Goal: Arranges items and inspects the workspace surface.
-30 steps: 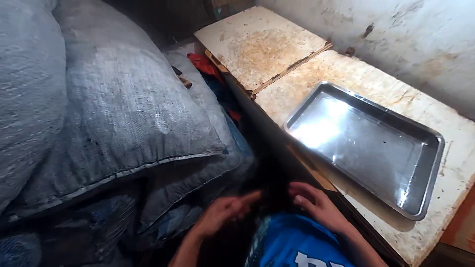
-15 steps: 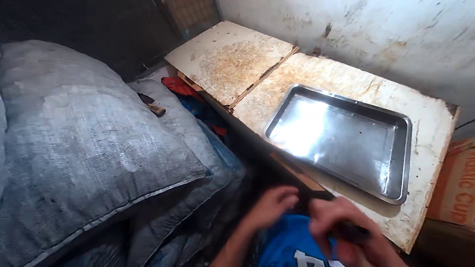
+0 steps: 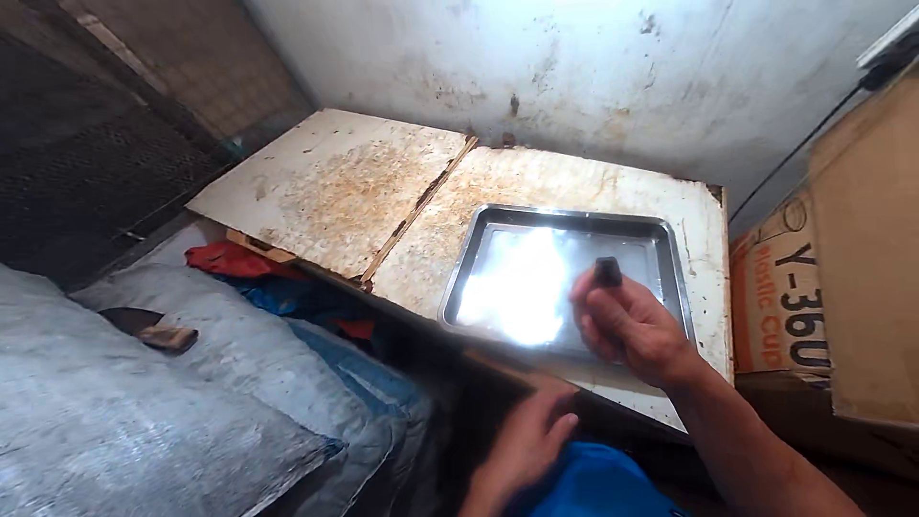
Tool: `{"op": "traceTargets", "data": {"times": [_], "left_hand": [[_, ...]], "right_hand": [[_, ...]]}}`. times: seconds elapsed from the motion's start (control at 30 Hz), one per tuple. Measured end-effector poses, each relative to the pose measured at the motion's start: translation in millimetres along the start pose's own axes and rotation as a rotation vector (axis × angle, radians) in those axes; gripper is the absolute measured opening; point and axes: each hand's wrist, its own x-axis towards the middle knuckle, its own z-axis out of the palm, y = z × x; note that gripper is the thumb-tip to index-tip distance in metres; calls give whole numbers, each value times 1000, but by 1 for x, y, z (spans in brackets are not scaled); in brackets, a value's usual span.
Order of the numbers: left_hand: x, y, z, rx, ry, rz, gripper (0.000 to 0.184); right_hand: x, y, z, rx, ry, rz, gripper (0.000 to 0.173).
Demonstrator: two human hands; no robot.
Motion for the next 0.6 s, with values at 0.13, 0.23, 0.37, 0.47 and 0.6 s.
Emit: {"op": "traceTargets", "data": {"times": [0.13,0.23,0.37,0.47,0.6], "left_hand": [[0,-6,8,32,-79,-33,46],[-1,-10,11,66,-116,-35,46],[0,-25,15,236,-182,-98,47],[-2,-35,17,357,-260,-166,48],[0,-55,25,330,-280,-179,49]], "right_hand": [[4,-17,-17,-249,-127,157,29],[11,-43,-36,-581,-252,316,31],[20,-74,-53,-877,-361,446,26],[26,-92,-59,-939,-401,527,22],[31,-105,-63,-997,-452,560,16]]}}
